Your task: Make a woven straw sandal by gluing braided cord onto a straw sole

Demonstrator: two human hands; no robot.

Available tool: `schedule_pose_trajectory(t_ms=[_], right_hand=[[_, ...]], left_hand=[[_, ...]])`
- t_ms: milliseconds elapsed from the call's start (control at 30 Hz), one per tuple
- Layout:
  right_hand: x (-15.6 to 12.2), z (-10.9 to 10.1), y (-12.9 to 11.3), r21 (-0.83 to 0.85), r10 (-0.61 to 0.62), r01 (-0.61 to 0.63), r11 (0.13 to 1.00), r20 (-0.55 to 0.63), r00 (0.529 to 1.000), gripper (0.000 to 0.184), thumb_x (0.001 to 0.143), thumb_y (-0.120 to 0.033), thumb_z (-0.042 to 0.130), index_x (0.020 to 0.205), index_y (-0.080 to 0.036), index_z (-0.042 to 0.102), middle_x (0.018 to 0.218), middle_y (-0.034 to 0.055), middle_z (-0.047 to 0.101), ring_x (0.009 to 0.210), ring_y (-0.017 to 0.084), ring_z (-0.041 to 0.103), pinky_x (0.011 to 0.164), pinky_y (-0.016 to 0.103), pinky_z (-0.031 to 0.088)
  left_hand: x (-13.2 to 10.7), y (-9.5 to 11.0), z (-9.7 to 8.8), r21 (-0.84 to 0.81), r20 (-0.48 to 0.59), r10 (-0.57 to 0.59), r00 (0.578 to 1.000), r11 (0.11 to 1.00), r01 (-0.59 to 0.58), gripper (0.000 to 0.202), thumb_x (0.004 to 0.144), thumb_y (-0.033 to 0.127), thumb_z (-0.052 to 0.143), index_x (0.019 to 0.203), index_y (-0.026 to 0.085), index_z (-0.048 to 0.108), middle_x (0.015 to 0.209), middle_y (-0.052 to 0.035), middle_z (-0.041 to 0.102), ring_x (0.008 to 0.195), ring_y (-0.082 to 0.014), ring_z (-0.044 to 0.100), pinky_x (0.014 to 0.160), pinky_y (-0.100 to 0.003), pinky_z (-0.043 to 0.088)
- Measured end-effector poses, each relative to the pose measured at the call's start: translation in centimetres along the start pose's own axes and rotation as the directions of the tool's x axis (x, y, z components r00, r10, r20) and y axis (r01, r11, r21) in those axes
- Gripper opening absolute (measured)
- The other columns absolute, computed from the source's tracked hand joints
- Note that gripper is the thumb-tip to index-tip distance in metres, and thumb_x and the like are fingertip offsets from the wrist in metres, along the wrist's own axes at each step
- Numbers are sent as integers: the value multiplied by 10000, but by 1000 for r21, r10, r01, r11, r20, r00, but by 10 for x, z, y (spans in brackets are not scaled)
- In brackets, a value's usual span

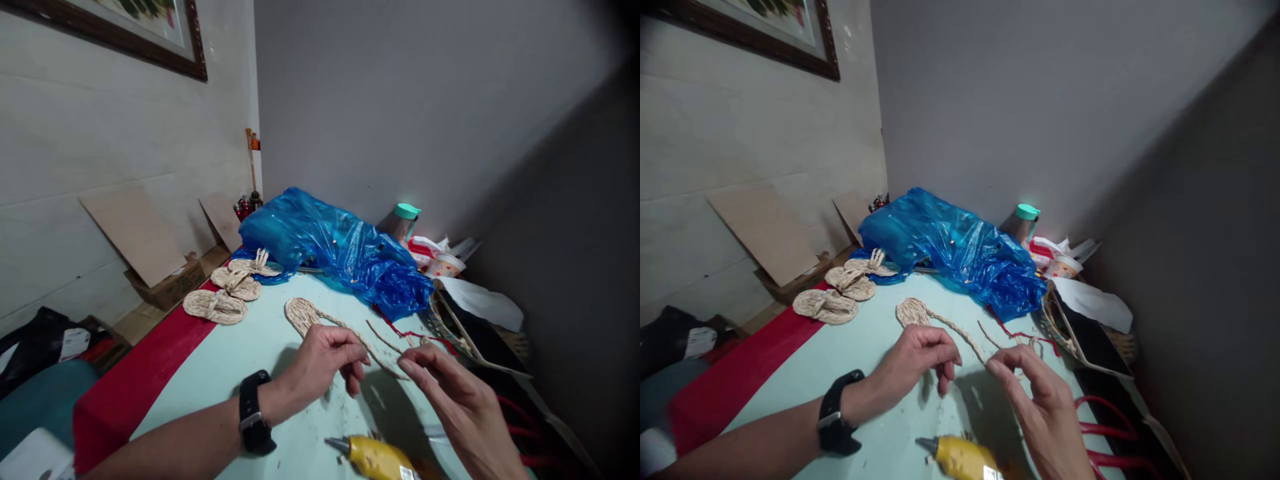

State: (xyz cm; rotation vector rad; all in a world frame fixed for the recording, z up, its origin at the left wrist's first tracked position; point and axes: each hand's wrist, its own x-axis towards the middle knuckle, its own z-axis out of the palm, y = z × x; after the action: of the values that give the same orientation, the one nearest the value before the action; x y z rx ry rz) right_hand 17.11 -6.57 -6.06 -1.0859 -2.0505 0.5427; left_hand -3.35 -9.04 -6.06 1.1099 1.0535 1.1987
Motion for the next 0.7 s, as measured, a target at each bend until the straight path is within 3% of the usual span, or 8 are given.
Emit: schedule_pose_trajectory(t_ms=[67,167,233,300,400,467,600,700], right_hand=[[1,-1,-10,77,22,-23,997,8,1000,262,899,-402,593,727,-215,660,694,-5,660,634,157,631,585,219,490],[4,2,-23,284,144,-135,949,-11,989,205,866,-412,640,835,-230,728,780,8,706,729,172,657,681,226,501],[10,5,-28,401,234,-199,894,-39,971,271,861,-444,646,1015,-236,728,986,40,726,899,204,664,828,273,499],[18,9,-33,468,275,-226,854,-38,961,357,869,-460,640,1143,-236,682,1153,64,688,1031,229,637,925,329,475],[30,17,-41,582,272,-211,785,-18,962,305,881,-447,637,1067,-211,688,1114,66,691,1021,219,634,932,336,477],[33,23,-47,683,266,-188,706,-10,964,269,900,-436,615,1000,-196,684,1043,60,700,979,202,640,901,320,495],[32,34,-57,841,301,-162,517,-2,954,265,912,-425,601,1034,-199,664,1024,50,688,919,156,642,797,251,527],[34,35,-62,901,365,-144,409,-17,931,252,846,-426,683,923,-187,672,837,3,666,729,99,614,653,170,510]], left_hand=[[-1,-1,2,-155,50,-10,999,988,18,318,853,407,600,764,118,699,675,-80,700,546,-181,666,555,-307,534],[-4,4,-2,-325,85,38,996,946,-8,389,947,416,464,1076,126,689,1125,-165,718,964,-256,705,863,-408,544],[-6,10,-2,-396,128,60,990,918,-4,478,988,439,353,1215,139,648,1366,-163,596,1242,-284,562,1017,-450,458],[-10,13,2,-439,171,65,983,899,17,527,1001,468,289,1269,167,629,1491,-116,478,1398,-274,381,1110,-458,356],[-16,13,11,-421,160,86,983,907,-11,464,995,469,333,1291,252,617,1558,-30,378,1474,-233,215,1182,-438,225],[-20,10,17,-336,105,115,988,939,-74,413,982,457,394,1302,302,603,1570,-1,351,1483,-228,184,1200,-432,174],[-26,8,26,-173,41,140,989,976,-131,439,928,439,530,1347,312,555,1577,2,336,1479,-263,197,1217,-424,107],[-28,12,37,-14,39,153,987,988,-153,515,935,462,501,1420,298,450,1605,13,258,1491,-249,139,1224,-401,90]])
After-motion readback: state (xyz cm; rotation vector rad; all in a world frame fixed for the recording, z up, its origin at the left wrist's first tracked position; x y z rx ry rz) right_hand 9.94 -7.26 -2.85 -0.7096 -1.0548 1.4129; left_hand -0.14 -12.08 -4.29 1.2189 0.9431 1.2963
